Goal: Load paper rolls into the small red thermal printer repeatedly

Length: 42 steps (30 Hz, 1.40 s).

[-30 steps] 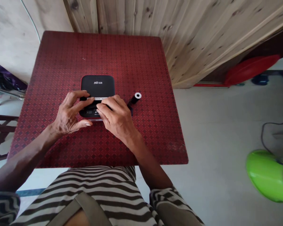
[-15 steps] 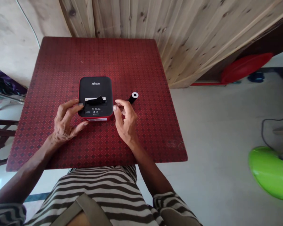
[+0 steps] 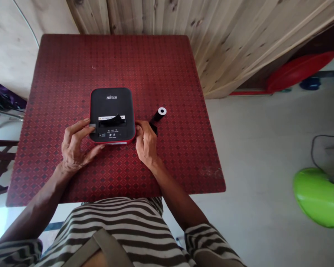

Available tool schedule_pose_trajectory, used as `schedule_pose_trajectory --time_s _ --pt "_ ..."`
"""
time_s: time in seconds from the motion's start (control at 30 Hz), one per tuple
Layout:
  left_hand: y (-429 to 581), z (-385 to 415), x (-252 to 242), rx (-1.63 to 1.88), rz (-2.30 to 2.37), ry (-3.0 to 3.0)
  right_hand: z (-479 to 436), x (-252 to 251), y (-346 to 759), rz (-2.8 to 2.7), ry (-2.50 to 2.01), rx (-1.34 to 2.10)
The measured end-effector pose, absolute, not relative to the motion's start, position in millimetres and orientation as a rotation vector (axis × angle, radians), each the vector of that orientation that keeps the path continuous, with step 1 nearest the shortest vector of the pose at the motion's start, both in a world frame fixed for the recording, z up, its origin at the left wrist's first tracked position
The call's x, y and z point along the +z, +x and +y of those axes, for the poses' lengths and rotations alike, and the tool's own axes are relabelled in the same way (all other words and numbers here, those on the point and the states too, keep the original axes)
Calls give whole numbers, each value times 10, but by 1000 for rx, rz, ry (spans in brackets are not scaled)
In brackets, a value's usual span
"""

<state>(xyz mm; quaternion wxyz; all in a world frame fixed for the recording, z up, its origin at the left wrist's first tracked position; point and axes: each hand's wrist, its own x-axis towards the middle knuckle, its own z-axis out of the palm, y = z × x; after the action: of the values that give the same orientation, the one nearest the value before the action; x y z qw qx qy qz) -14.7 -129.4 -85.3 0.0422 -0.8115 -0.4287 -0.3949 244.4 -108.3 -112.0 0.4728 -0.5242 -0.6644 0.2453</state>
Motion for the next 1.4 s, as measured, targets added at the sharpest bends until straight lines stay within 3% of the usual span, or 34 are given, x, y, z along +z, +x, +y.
schedule_pose_trajectory --time_s 1.07,1.27,1.4 --pt "-132 -1275 -850 -1341 -1441 -2503 -1082 -1150 2430 -1608 -1301 643" --pt "-115 -1277 -907 -1366 -1342 -2468 -1068 -687 2520 -1676 -1298 244" --pt "-98 -1284 -913 -1401 -1301 -2475 -749 -237 2427 -2093 -1198 196"
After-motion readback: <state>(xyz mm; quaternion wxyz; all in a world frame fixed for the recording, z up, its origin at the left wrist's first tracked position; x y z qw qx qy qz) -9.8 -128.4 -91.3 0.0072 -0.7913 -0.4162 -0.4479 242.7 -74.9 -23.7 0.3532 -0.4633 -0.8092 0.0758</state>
